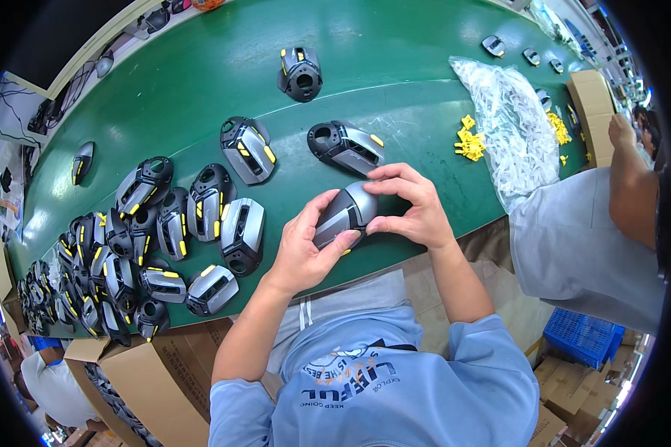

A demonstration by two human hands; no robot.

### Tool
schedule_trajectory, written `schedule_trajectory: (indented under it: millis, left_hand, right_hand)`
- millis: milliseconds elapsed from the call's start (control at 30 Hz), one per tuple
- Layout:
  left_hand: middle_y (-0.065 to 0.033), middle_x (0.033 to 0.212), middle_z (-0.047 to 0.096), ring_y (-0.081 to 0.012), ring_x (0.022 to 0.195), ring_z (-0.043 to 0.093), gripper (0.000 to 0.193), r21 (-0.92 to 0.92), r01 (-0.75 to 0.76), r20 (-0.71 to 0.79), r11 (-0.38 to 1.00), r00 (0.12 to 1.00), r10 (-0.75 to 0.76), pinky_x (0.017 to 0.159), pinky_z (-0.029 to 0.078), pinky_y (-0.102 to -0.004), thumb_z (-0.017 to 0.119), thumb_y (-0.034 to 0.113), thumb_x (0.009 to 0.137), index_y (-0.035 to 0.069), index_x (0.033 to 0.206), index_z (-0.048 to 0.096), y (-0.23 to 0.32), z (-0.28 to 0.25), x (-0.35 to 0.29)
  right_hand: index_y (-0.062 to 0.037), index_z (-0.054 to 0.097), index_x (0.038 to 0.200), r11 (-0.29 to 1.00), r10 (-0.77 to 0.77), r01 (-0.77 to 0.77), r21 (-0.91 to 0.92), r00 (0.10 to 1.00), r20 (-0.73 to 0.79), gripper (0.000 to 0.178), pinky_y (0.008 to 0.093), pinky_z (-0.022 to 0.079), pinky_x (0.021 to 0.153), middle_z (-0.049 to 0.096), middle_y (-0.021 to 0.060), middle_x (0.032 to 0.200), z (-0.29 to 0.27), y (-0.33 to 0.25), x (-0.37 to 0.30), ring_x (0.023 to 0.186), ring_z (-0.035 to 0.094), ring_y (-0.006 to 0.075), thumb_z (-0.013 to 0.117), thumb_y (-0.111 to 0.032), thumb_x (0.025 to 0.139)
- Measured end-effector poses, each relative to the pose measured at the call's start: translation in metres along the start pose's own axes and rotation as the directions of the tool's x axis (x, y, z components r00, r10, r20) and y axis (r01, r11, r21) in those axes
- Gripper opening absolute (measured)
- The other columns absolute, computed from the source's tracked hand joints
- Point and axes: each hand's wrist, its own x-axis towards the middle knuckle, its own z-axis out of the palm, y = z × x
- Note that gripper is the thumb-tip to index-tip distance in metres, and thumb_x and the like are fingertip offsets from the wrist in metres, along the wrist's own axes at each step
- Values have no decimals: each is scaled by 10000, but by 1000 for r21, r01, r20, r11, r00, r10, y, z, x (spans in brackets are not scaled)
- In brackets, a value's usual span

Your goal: The person assembles computer mouse shells by picking mouse bases from the table, taking grey covers from a box, and snapping each cover onto a mouse base by hand.

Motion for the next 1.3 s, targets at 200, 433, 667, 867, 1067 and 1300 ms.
schedule_trajectory:
  millis: [200,433,667,867,1067,1300]
  left_hand:
    - [-170,1146,674,-212,1045,669,578,-244,73,65,967,996,-58,905,528,-330,793,178,858,-42,1325,534,2,0,0]
    - [-153,1009,658,-284,839,641,603,224,-374,147,900,926,349,754,518,-368,837,117,765,-43,1281,571,-2,5,4]
    - [-171,901,616,-335,710,580,568,340,-588,146,734,804,576,638,483,-423,824,38,720,-57,1217,566,-2,27,5]
    - [-180,880,591,-344,720,569,485,387,-539,43,748,821,569,653,494,-420,747,16,738,-65,1183,570,-5,32,9]
    - [-79,1116,677,-145,979,648,418,-399,34,-82,916,994,-73,888,527,-290,705,61,895,-34,1279,569,-3,13,2]
    - [-82,1142,624,-186,1041,606,530,-118,-105,-111,987,990,92,946,473,-317,818,186,811,17,1256,586,-14,0,11]
  right_hand:
    - [-44,734,1072,988,-47,35,148,996,76,504,361,527,893,701,110,1070,-6,4,2,1034,672,274,919,-272,663]
    - [-3,652,894,929,162,-157,336,987,12,120,306,488,655,682,97,842,12,-22,0,724,636,186,698,-114,904]
    - [4,456,608,975,58,-32,222,992,-112,536,330,373,484,477,63,562,37,-7,11,486,468,179,462,-290,1056]
    - [-39,379,579,899,111,48,436,937,-331,733,298,315,495,359,22,544,54,-2,23,507,377,135,331,-595,1053]
    - [-50,604,947,595,449,-187,782,884,-131,643,226,388,641,529,-12,727,64,1,25,683,494,72,283,-595,1063]
    - [6,602,956,829,151,-67,555,983,-107,387,242,427,702,580,26,919,42,-18,1,811,506,71,535,-361,1058]
